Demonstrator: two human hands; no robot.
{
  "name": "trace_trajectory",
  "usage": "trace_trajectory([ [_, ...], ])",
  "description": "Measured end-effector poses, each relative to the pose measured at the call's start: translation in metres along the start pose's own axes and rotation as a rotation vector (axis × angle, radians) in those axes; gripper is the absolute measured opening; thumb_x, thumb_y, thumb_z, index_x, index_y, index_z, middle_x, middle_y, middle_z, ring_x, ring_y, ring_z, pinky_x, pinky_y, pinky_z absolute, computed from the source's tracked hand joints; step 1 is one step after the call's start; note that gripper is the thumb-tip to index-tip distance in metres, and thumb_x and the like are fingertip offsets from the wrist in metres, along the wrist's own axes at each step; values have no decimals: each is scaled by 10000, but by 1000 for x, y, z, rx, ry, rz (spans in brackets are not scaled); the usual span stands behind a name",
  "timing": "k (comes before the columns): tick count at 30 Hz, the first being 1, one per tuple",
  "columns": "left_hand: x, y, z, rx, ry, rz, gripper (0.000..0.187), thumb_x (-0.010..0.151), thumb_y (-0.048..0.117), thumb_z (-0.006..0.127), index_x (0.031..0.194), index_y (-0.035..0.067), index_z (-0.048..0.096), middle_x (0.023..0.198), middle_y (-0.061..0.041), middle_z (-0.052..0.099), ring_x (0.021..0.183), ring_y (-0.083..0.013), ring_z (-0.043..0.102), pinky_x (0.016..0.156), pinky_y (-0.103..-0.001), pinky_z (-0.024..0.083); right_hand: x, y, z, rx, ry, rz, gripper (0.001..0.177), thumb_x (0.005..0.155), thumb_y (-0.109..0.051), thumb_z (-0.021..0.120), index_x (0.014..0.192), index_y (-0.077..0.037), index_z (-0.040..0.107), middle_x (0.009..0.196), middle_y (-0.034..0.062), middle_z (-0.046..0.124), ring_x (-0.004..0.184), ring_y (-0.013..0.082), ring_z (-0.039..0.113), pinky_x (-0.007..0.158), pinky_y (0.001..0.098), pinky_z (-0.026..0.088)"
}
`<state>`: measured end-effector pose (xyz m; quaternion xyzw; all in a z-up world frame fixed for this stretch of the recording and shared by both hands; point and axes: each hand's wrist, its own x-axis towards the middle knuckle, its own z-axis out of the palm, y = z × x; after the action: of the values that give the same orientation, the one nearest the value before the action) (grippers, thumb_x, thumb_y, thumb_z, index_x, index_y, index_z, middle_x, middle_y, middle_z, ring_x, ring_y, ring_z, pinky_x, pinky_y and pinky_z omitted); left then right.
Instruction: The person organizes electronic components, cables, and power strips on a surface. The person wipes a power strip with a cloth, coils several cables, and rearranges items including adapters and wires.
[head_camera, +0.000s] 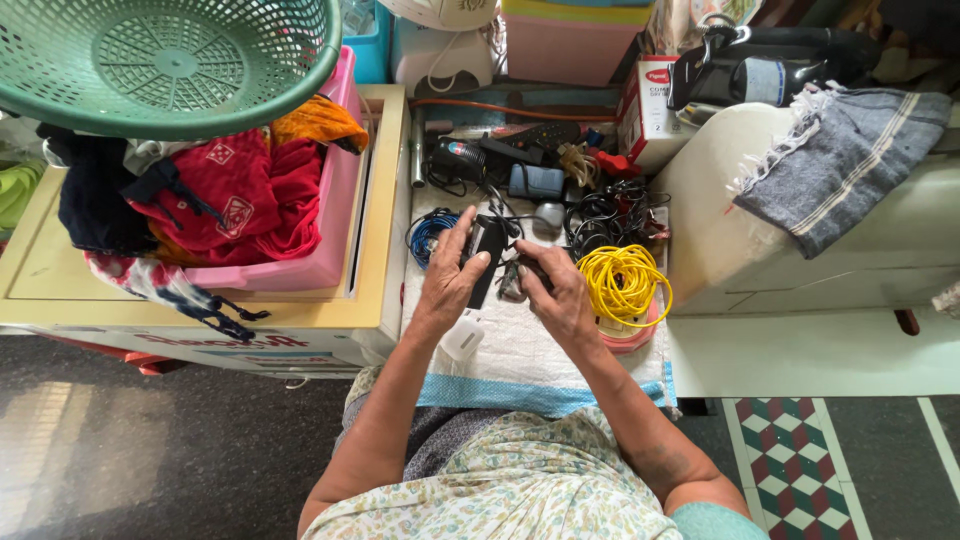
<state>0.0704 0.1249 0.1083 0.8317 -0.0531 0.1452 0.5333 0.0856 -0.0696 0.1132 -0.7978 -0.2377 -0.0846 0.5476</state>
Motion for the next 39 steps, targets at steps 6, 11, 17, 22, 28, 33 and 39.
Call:
trace_trajectory([
  [6, -16, -4, 51, -1297, 35, -213, 496, 1023, 205, 525, 1477, 15, 463, 1291, -128, 631, 1170, -219, 612, 1045, -343, 499, -30, -52, 6, -481, 157, -270, 322, 909, -77, 709, 1229, -62, 672, 1078, 150, 644, 828, 276, 673, 686, 399, 556],
  [11, -32, -7, 60, -1505, -100, -173, 577, 1006, 492, 443, 1366, 58, 559, 1131, -141, 709, 969, -197, 689, 857, -326, 579, -55, -61, 12, -570, 4, -478, 410, 809, -58, 732, 1211, -68, 652, 1123, 99, 642, 925, 290, 684, 715, 404, 570],
  [17, -38, -52, 76, -1309, 240, -349, 331, 1059, 254, 753, 1294, 112, 570, 1118, -52, 623, 983, -181, 631, 834, -347, 559, -76, -73, -10, -452, -236, -553, 388, 818, -42, 740, 1197, -44, 660, 1208, 125, 656, 899, 248, 664, 712, 376, 581],
  [22, -47, -33, 62, -1539, 19, -444, 563, 1021, 549, 550, 1171, 10, 608, 1011, -167, 695, 902, -257, 705, 778, -437, 630, -81, -71, -36, -16, 43, -626, 336, 947, -29, 650, 1266, -90, 563, 1169, 83, 597, 986, 214, 634, 918, 330, 550],
  [28, -60, -11, 84, -1609, 93, -527, 503, 1014, 507, 483, 1223, 70, 620, 1139, -105, 689, 1010, -214, 704, 913, -359, 593, -39, -39, 2, 306, 194, -132, 303, 1035, 22, 526, 1334, -28, 535, 1300, 142, 554, 1174, 277, 561, 1069, 377, 476],
  [33, -64, -42, 82, -1402, 100, -361, 435, 1068, 443, 536, 1156, 33, 652, 1048, -115, 690, 943, -214, 680, 880, -346, 572, -87, -45, 23, -486, 117, -489, 462, 864, 82, 593, 1315, -11, 561, 1330, 188, 561, 1252, 381, 546, 1095, 460, 440],
  [39, -53, -40, 86, -1513, 243, -514, 483, 1044, 508, 463, 1045, 58, 641, 884, -93, 695, 768, -202, 673, 712, -335, 572, -118, -34, -2, -315, 82, -413, 392, 855, 106, 612, 1228, -14, 619, 1270, 172, 593, 1180, 359, 567, 1008, 447, 476],
])
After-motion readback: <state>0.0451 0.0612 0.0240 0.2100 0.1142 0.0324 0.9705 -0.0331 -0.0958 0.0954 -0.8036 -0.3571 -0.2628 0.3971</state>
